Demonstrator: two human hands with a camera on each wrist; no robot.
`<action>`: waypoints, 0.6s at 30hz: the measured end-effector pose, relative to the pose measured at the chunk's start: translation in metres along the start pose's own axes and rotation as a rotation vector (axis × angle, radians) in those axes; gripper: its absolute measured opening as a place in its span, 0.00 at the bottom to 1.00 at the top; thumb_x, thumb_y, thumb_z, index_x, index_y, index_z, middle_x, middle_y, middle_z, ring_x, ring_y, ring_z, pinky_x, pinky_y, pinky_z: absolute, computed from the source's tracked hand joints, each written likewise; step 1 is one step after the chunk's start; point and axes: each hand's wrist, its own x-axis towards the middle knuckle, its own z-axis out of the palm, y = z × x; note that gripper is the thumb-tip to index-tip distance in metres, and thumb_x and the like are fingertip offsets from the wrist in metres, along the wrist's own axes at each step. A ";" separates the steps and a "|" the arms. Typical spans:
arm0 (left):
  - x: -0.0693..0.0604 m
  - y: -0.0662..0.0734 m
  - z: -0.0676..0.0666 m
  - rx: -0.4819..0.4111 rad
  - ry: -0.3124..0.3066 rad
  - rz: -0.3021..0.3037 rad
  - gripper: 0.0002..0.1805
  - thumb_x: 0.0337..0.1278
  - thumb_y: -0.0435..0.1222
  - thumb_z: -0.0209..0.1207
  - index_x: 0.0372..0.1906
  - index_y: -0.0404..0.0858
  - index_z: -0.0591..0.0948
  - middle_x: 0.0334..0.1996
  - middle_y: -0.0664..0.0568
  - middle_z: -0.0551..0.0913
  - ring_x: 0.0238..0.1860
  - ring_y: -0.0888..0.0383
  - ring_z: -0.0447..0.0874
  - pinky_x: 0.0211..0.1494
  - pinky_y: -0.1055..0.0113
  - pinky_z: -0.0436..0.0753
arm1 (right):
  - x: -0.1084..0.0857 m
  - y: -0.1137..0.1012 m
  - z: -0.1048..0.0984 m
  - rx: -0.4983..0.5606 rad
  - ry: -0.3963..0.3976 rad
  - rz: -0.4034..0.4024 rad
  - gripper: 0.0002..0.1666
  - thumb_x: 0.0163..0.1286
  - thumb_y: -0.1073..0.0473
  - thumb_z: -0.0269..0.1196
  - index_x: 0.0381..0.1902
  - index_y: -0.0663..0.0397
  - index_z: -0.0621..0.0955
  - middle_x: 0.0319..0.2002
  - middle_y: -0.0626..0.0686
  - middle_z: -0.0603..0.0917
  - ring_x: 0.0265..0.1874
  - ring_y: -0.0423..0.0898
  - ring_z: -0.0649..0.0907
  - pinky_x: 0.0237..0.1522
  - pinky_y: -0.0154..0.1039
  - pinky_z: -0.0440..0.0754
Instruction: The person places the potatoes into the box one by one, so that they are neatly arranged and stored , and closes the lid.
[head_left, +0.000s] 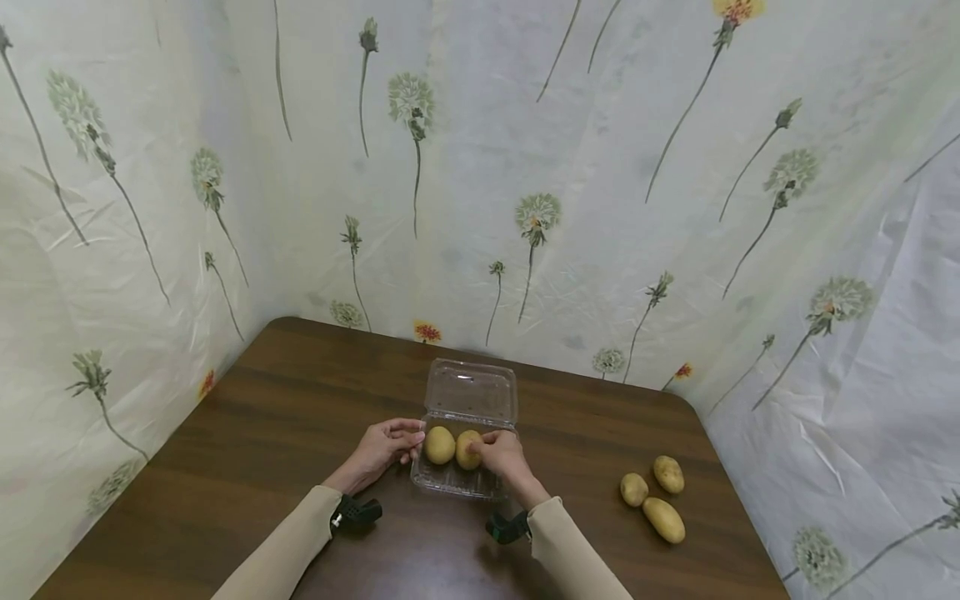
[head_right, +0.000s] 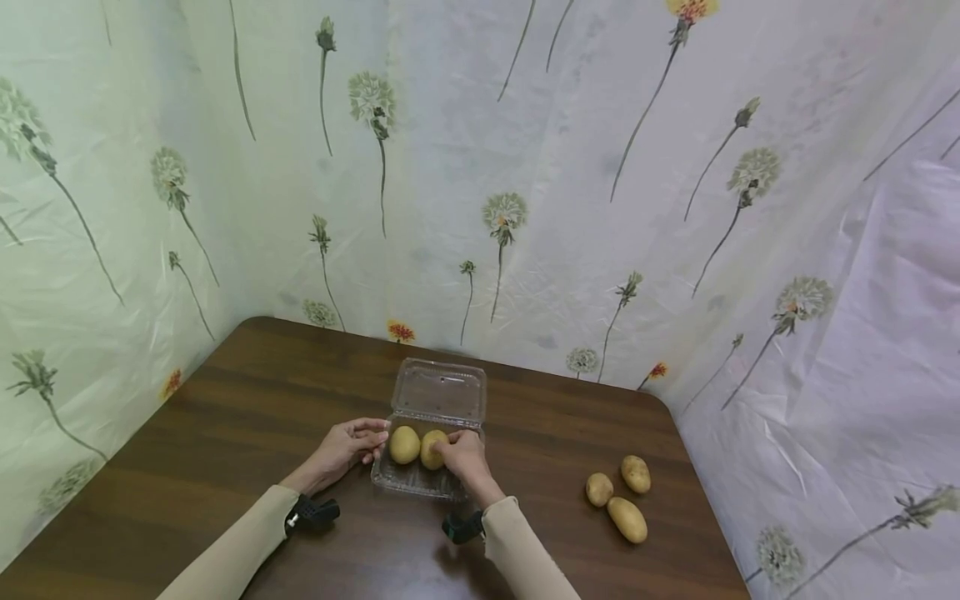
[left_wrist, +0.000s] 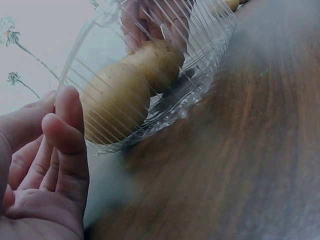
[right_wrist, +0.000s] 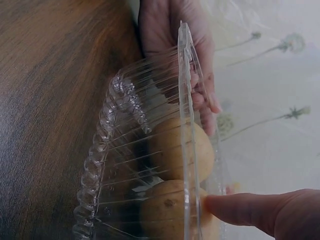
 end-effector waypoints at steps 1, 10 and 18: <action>0.000 0.000 0.000 -0.001 0.000 0.000 0.24 0.60 0.35 0.64 0.57 0.24 0.74 0.30 0.55 0.85 0.24 0.63 0.80 0.25 0.73 0.76 | 0.000 0.000 0.000 -0.006 0.003 -0.008 0.14 0.57 0.59 0.68 0.35 0.67 0.86 0.29 0.53 0.85 0.28 0.43 0.77 0.29 0.32 0.73; 0.000 0.001 0.001 0.008 0.003 0.004 0.22 0.60 0.34 0.63 0.56 0.25 0.75 0.29 0.56 0.85 0.25 0.64 0.80 0.26 0.74 0.76 | -0.003 -0.002 -0.001 -0.005 0.021 -0.017 0.18 0.55 0.60 0.69 0.41 0.68 0.83 0.37 0.60 0.85 0.34 0.48 0.81 0.34 0.38 0.80; -0.001 0.001 0.001 0.012 0.008 -0.006 0.24 0.60 0.35 0.64 0.57 0.25 0.75 0.29 0.56 0.85 0.24 0.64 0.79 0.25 0.73 0.76 | -0.004 -0.001 -0.001 -0.014 0.027 -0.024 0.17 0.56 0.60 0.70 0.40 0.68 0.83 0.35 0.58 0.85 0.33 0.46 0.81 0.32 0.36 0.78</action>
